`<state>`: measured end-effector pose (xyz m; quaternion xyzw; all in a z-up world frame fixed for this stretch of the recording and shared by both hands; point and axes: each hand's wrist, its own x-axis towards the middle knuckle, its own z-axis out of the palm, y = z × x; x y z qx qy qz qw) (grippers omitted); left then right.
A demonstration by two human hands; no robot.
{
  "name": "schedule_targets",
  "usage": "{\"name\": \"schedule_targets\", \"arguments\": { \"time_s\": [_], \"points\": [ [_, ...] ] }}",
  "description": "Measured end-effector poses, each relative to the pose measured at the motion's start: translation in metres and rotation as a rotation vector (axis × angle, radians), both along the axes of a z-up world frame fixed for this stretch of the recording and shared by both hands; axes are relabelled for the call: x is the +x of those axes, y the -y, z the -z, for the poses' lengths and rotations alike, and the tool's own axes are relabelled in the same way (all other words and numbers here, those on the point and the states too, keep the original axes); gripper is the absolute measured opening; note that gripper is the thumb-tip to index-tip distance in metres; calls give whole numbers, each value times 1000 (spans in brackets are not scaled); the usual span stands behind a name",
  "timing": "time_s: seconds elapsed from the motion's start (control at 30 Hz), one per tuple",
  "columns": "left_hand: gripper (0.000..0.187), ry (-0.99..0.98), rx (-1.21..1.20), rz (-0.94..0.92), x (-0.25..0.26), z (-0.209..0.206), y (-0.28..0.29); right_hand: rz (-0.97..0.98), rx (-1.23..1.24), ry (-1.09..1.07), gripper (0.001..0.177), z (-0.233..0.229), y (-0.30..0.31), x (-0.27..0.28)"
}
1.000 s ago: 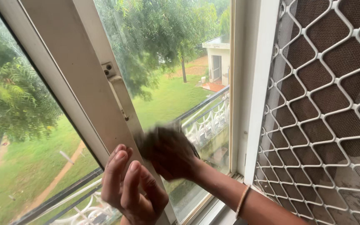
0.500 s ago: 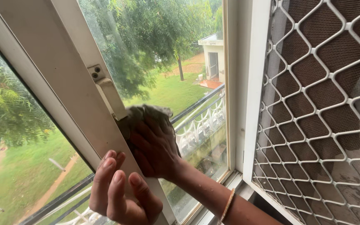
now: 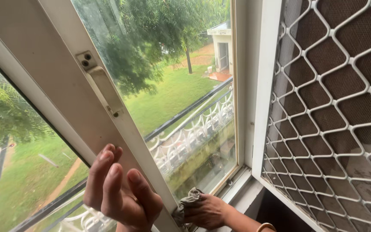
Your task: The person wipes a screen door and its frame with a cloth, then opens a window to clean the glass and the surrounding frame.
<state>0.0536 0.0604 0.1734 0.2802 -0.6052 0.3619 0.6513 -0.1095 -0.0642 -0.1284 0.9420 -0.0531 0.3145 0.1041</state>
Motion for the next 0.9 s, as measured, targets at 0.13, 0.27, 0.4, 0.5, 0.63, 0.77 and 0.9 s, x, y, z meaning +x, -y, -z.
{"name": "schedule_targets", "arguments": {
  "time_s": [0.13, 0.27, 0.4, 0.5, 0.63, 0.77, 0.9],
  "points": [
    [35, -13, -2, -16, -3, 1, 0, 77, -31, -113, 27, 9, 14, 3],
    [34, -11, -31, 2, -1, 0, 4, 156, -156, -83, 23, -7, 17, 4],
    [34, -14, 1, -15, 0, 2, 2, 325, -223, -17, 9, -47, 12, 38],
    [35, -14, 48, -30, 1, 5, -4, 193, -324, 351, 23, -84, 8, 45],
    [35, -33, 28, -11, 0, 3, -1, 387, -147, 461, 19, -140, -3, 80],
    [37, -12, 55, -30, 3, 5, -4, 362, 1, 695, 39, -190, -18, 93],
    [40, 21, 51, -33, 10, 4, -2, 378, -32, 697, 33, -175, -20, 98]
  ]
}}
